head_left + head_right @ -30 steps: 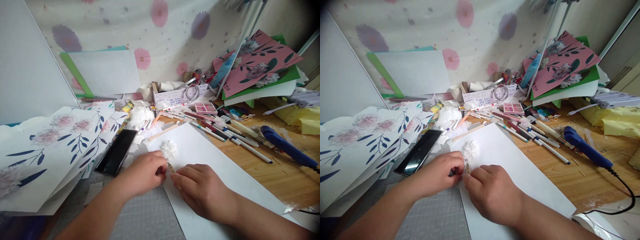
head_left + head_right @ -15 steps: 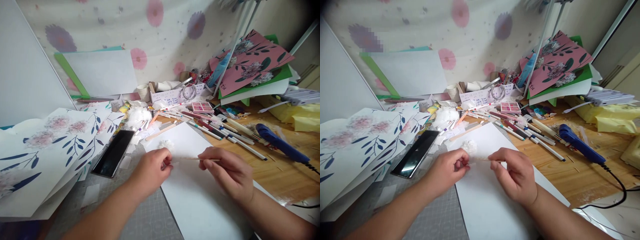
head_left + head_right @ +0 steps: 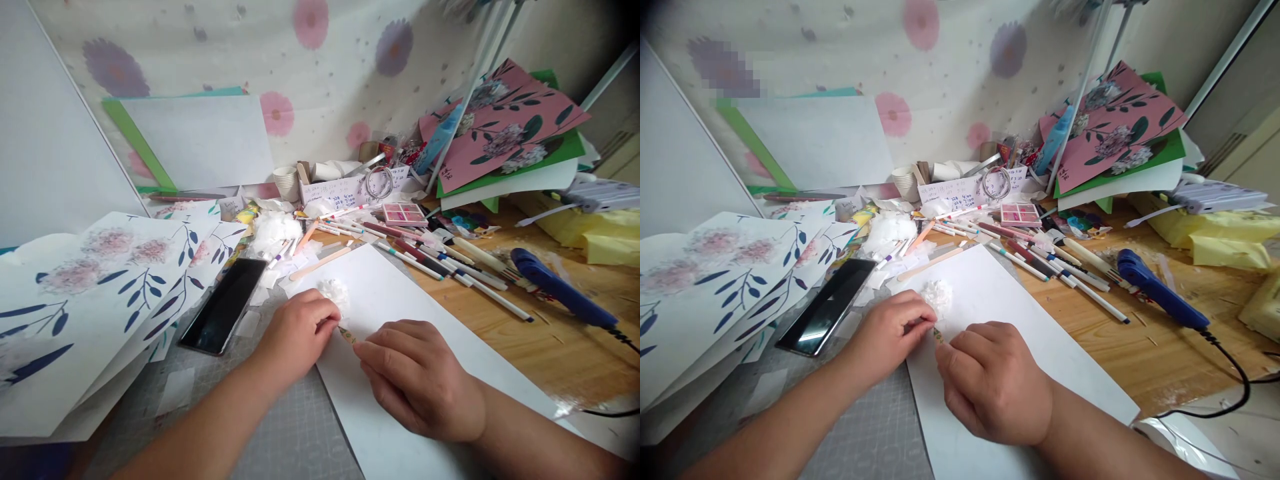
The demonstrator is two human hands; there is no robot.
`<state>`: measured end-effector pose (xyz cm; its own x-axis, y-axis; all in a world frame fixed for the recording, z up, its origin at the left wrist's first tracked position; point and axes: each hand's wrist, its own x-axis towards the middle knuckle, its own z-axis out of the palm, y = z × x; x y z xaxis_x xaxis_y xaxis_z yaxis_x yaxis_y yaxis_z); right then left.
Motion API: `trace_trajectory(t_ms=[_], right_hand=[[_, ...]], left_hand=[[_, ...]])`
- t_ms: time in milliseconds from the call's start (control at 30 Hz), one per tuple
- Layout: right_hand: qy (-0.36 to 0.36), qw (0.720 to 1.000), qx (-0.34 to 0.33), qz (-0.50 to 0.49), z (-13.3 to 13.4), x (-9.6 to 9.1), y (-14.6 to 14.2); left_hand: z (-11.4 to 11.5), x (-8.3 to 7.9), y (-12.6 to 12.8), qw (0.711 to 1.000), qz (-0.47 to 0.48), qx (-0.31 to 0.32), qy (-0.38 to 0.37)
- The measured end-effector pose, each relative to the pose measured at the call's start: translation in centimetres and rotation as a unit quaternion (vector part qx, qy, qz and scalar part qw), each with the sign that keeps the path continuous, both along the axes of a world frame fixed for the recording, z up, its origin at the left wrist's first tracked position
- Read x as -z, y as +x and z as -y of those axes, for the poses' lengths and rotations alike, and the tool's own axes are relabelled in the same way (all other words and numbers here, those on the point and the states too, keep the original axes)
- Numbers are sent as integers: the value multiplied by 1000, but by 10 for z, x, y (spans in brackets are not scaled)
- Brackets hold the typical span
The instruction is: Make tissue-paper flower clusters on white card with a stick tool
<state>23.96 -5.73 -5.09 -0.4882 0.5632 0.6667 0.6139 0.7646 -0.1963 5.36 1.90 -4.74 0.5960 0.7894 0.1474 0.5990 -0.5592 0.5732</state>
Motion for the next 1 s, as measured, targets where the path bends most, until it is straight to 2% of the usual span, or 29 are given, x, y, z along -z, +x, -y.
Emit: trace_trajectory(t_ms=[267,567,800,900,1000], right_hand=[[-30,998,27,58,-3,5,-5],[-31,995,8,95,-2,4,-10],[-28,994,-1,109,-4,1,-16],[-29,994,-4,103,-3,0,-14],[-8,999,-13,40,-2,-2,-8]], left_hand=[[-3,3,-1,1000,5,0,-5],[-4,-2,-6,998,-45,9,42],[-3,-2,-7,992,-66,64,83],[-5,-4,-8,989,-89,69,98],[-6,-7,-10,987,-104,67,107]])
